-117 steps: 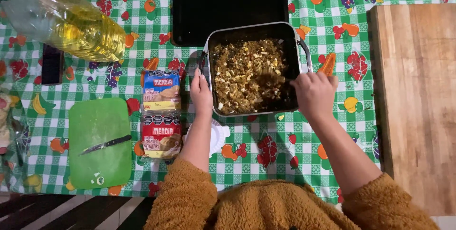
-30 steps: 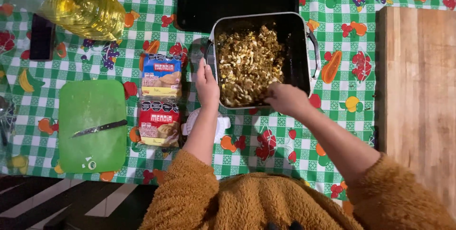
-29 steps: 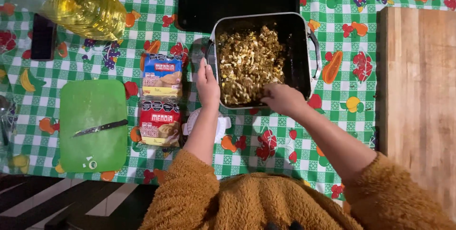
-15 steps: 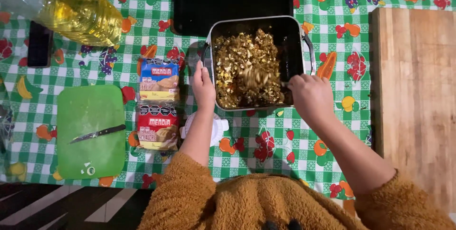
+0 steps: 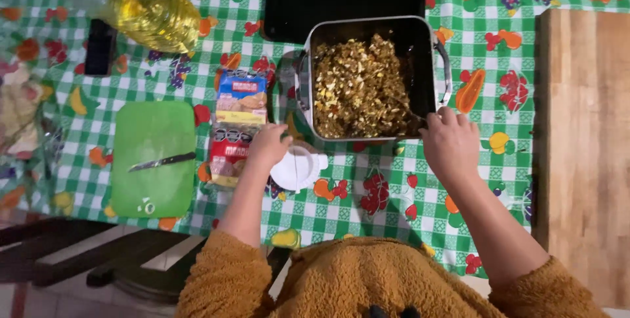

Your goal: Mix chopped hard-boiled eggs into a meat filling and prepare empanada dough wrappers.

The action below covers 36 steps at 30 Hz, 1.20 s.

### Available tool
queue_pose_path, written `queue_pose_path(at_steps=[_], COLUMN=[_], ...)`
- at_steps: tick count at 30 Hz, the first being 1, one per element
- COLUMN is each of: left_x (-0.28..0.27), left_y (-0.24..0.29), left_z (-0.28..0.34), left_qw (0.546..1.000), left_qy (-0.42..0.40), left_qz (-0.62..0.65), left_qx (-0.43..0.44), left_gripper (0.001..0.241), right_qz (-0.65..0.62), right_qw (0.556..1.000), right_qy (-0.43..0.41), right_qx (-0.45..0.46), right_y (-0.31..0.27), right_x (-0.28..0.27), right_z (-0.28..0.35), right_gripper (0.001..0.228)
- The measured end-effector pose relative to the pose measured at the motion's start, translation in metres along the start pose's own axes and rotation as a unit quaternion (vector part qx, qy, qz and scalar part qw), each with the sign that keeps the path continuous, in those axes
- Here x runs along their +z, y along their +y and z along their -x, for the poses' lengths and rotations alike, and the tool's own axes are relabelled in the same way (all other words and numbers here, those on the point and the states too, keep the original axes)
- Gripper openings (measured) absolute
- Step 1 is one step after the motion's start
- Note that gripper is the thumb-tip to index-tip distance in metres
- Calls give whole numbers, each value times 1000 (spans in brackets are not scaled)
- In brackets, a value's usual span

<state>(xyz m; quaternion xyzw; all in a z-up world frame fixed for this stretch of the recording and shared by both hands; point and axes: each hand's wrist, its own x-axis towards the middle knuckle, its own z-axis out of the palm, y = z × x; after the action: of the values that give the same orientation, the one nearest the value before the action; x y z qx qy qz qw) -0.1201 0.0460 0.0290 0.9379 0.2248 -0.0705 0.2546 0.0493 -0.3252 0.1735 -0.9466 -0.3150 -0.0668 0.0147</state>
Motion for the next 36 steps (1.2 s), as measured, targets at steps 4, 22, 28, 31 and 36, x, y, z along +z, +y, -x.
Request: queue_pose_path(at_steps=[4, 22, 28, 31, 36], left_x=[0, 81, 44, 28, -10], left_y=[1, 126, 126, 98, 36], left_z=[30, 66, 86, 84, 74], left_qw=[998, 993, 969, 960, 977], left_qy=[-23, -84, -214, -254, -124], left_qz=[-37, -83, -83, -39, -37], left_qx=[-34, 22, -88, -112, -170], left_gripper=[46, 36, 35, 42, 58], right_qz=[-38, -152, -219, -308, -395], right_qw=[996, 967, 961, 927, 881], right_qy=[74, -11, -98, -124, 167], right_qx=[-20, -204, -140, -175, -198], right_y=[1, 8, 14, 11, -5], right_x=[-17, 117, 116, 86, -18], right_z=[12, 66, 63, 49, -4], right_gripper=[34, 40, 28, 11, 32])
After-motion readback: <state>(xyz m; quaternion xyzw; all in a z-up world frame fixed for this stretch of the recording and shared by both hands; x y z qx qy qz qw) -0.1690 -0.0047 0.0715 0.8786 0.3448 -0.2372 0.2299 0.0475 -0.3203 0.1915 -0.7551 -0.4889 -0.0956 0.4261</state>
